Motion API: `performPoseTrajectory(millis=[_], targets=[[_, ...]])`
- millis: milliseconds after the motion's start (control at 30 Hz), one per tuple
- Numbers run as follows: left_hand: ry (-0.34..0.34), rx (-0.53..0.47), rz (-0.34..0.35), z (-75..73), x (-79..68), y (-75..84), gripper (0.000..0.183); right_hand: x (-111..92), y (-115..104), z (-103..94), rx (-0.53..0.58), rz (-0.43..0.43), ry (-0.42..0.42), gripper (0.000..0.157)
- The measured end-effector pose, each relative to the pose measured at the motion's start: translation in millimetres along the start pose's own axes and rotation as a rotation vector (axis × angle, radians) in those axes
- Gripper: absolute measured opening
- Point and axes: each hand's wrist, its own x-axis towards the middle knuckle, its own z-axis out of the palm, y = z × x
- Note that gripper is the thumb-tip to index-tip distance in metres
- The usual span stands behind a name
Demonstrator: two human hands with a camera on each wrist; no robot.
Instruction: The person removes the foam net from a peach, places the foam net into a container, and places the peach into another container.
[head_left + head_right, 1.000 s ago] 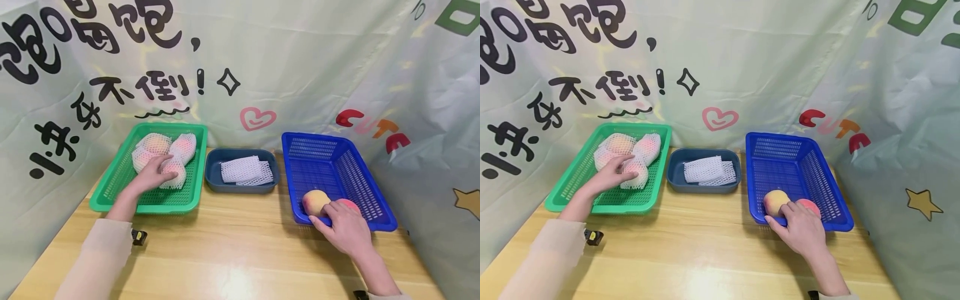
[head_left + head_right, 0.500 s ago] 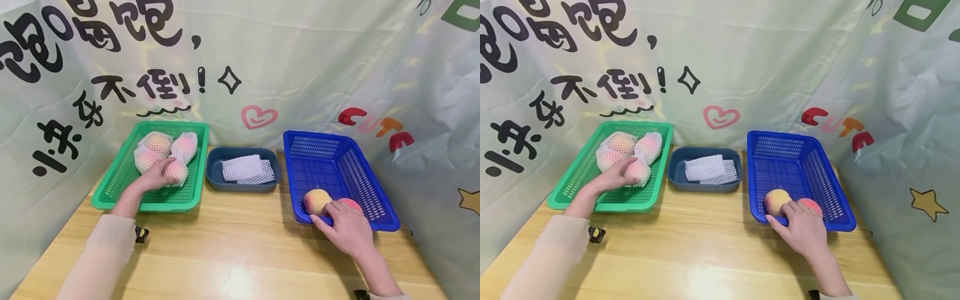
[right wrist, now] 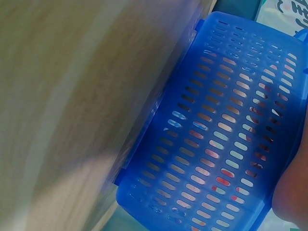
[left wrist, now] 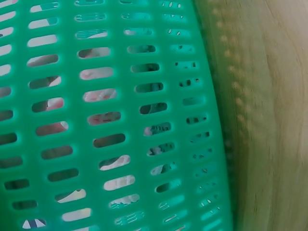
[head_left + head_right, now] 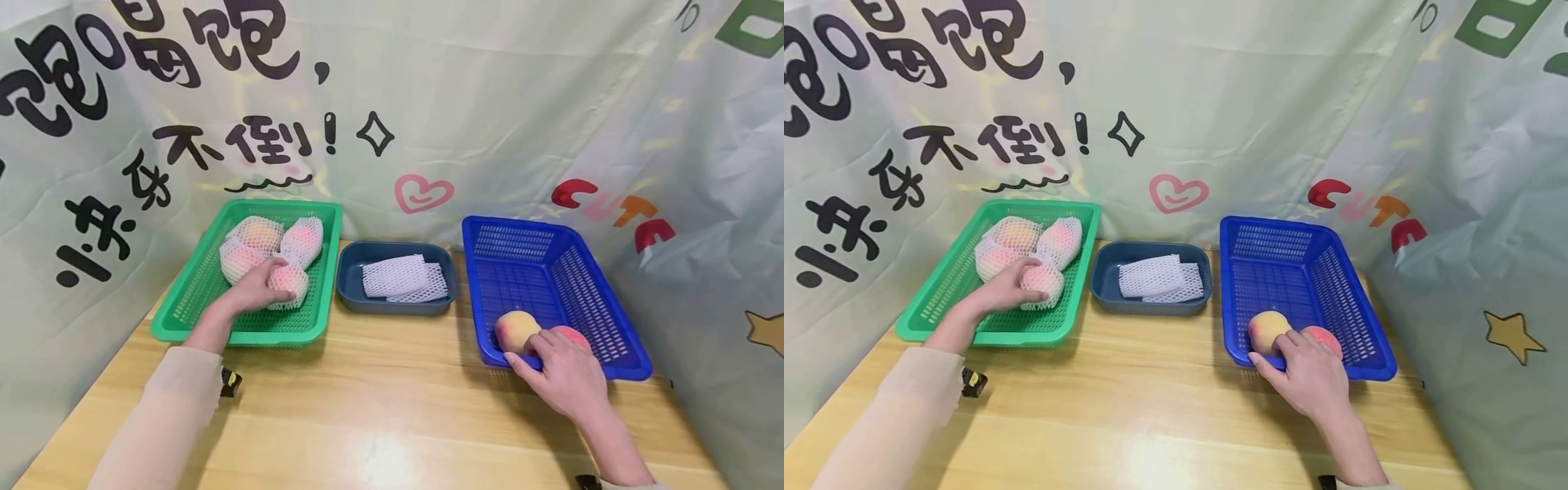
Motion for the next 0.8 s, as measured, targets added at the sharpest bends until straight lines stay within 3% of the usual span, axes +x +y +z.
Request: performPoseTrajectory(millis=[500,800], targets=[[0.123,-0.029,0.006,0.7,-3.5,6.5,0.077,1.7,-0.4,-4.0,-0.011,-0.009,0.039,0.037],[0.294,-0.091,0.035,-2.9,-12.0,14.0,0.079,-3.3,-3.9,-2.1,0.0,0.009,0.026,0.036]])
